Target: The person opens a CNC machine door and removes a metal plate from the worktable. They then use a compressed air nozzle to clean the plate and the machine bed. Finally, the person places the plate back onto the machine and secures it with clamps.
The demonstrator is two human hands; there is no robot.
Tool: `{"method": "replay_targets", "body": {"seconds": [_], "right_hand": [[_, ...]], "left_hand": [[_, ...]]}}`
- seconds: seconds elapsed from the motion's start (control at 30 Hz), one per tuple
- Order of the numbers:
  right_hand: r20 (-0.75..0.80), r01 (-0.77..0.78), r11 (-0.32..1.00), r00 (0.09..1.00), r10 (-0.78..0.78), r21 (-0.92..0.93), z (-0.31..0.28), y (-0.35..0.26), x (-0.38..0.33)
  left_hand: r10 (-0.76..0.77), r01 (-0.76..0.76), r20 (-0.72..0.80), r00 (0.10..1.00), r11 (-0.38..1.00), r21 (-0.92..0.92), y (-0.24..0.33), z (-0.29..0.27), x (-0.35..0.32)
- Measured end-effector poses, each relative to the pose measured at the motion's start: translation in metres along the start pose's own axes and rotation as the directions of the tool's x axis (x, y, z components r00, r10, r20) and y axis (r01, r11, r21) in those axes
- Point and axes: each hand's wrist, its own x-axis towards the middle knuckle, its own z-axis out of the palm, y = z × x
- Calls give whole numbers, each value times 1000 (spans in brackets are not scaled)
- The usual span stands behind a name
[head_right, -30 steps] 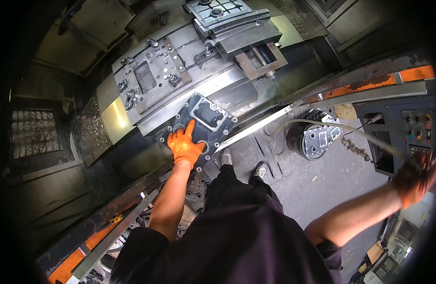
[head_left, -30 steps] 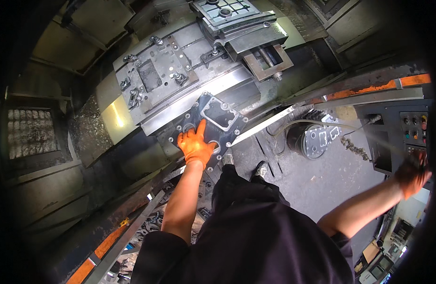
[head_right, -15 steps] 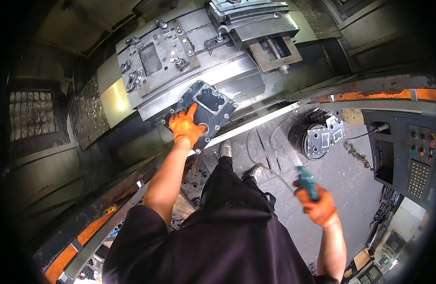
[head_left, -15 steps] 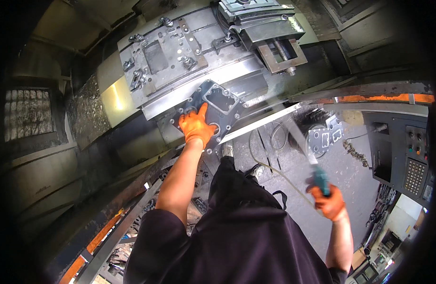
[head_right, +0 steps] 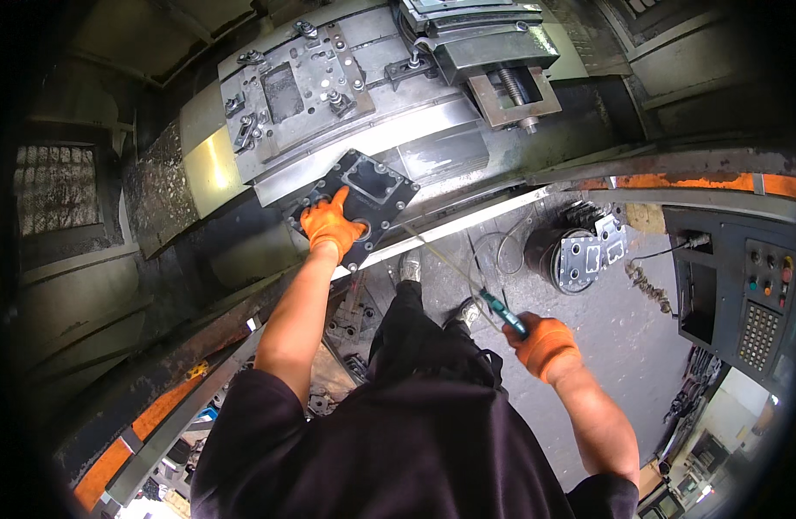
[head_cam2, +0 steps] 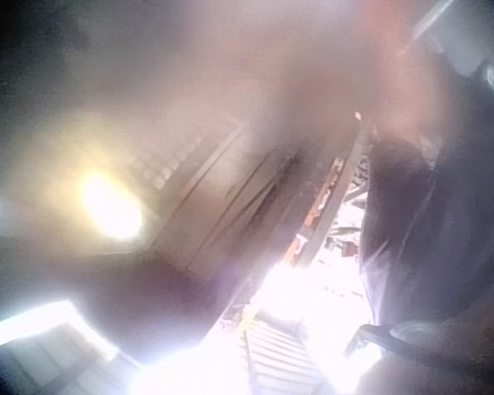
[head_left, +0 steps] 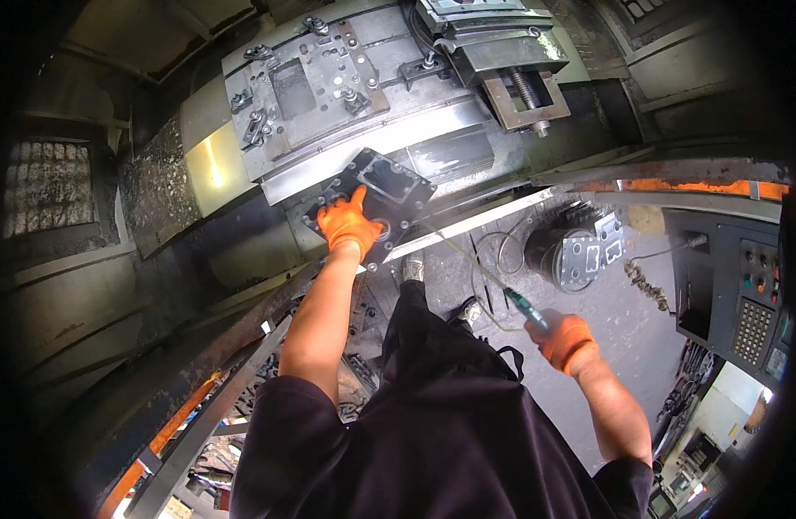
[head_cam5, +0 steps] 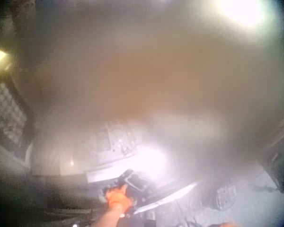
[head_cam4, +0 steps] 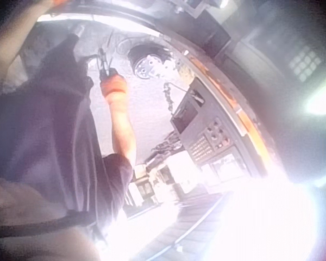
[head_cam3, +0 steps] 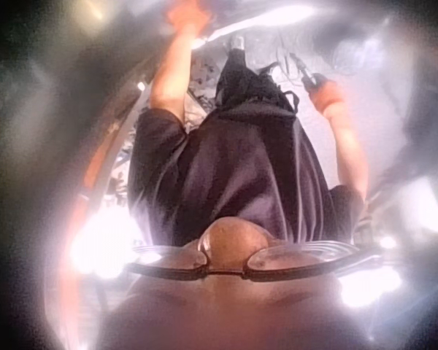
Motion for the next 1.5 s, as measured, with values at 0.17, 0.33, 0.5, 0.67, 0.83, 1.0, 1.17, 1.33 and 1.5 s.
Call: {"method": "replay_targets", "body": {"seconds": [0.17,0.33,0.5,0.67,0.83,1.0,1.17,1.33,1.5], "right_hand": [[-4,-81,996,997,81,41,-33,-33,15],[183,138,990,973,-138,12,-54,-82,10],[137,228,971,966,-218,-67,-64,-99,18],[55,240,966,970,-235,-100,-70,-100,31],[-102,101,994,990,-96,49,-64,-62,52],[-54,158,981,985,-165,-110,-37,-25,30],[-109,70,995,991,-78,-75,-28,0,32],[44,128,986,991,-124,-110,-33,-25,-1],[-9,77,997,997,-77,17,-46,-22,-10]], "left_hand": [[1,-1,-31,1000,1000,-13,-7,7,-6],[94,-102,-126,988,993,-59,-12,12,-14],[234,-228,-167,958,972,59,-21,11,-18],[396,-363,-176,901,912,192,-26,10,-14],[439,-417,-275,855,899,137,-30,6,-14],[380,-377,-364,850,922,83,-25,0,-15],[270,-281,-393,879,959,30,-20,-12,-15],[92,-126,-439,894,991,-48,-9,-15,-6],[-112,83,-429,896,993,-84,3,-29,6]]}}
